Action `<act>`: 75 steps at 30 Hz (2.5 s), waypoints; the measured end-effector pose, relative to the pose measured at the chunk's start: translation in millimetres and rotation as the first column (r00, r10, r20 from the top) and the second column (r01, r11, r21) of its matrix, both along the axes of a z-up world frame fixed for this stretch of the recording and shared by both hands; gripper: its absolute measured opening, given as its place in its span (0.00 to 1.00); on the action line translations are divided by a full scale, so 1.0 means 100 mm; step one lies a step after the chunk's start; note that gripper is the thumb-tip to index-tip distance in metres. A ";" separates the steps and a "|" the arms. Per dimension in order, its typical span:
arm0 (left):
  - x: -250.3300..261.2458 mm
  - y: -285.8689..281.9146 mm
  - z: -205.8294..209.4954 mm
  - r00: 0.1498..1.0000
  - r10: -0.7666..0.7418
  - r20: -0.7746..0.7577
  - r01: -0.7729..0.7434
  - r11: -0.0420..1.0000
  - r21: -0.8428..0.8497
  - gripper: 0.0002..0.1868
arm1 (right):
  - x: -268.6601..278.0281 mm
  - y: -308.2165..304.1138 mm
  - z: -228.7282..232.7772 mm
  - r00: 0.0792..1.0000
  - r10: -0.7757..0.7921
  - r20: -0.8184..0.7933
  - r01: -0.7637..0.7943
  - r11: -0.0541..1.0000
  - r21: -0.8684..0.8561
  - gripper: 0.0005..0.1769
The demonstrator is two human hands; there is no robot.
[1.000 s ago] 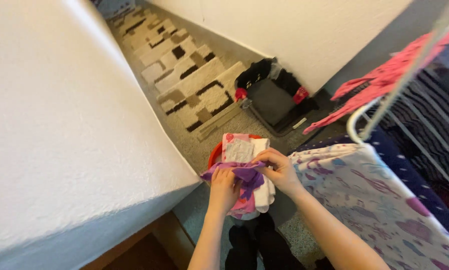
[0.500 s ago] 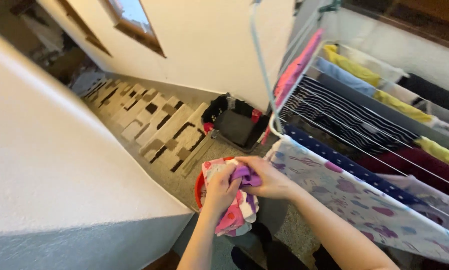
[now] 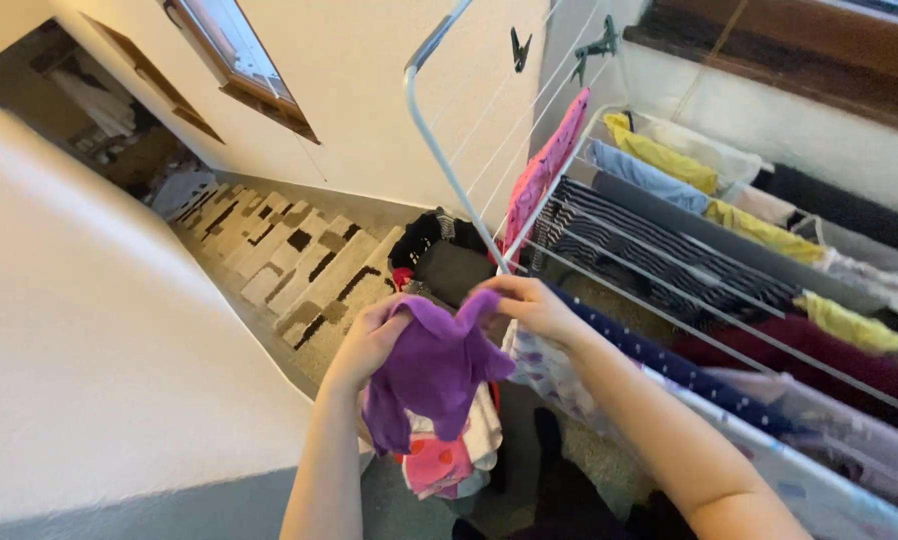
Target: The person takes various pieces of clothing from a red laundry basket and hangs them on a white drying rack. They handle items such as a yellow cloth, pink socks, a purple garment, a white cloth, and a black garment, placing each one on the rack's bars.
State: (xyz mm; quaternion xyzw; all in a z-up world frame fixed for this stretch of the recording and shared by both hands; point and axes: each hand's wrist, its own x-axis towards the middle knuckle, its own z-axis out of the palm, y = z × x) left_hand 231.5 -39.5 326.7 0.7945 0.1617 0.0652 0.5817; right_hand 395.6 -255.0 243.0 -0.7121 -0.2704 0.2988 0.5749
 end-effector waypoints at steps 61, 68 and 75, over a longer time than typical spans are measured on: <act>2.16 -0.68 0.61 0.920 0.357 -0.164 0.139 0.097 0.986 0.04 | 3.62 0.14 1.38 0.546 -0.068 0.835 0.084 0.996 0.026 0.15; 2.01 -0.63 0.77 0.857 0.515 0.023 -0.100 0.122 0.987 0.20 | 3.84 0.14 1.36 0.442 -0.379 0.813 0.340 0.910 0.239 0.05; 2.19 -0.93 0.16 0.809 0.584 0.071 -0.533 0.779 -0.331 0.12 | 3.92 0.33 0.93 0.932 -0.201 0.302 0.089 0.933 0.348 0.17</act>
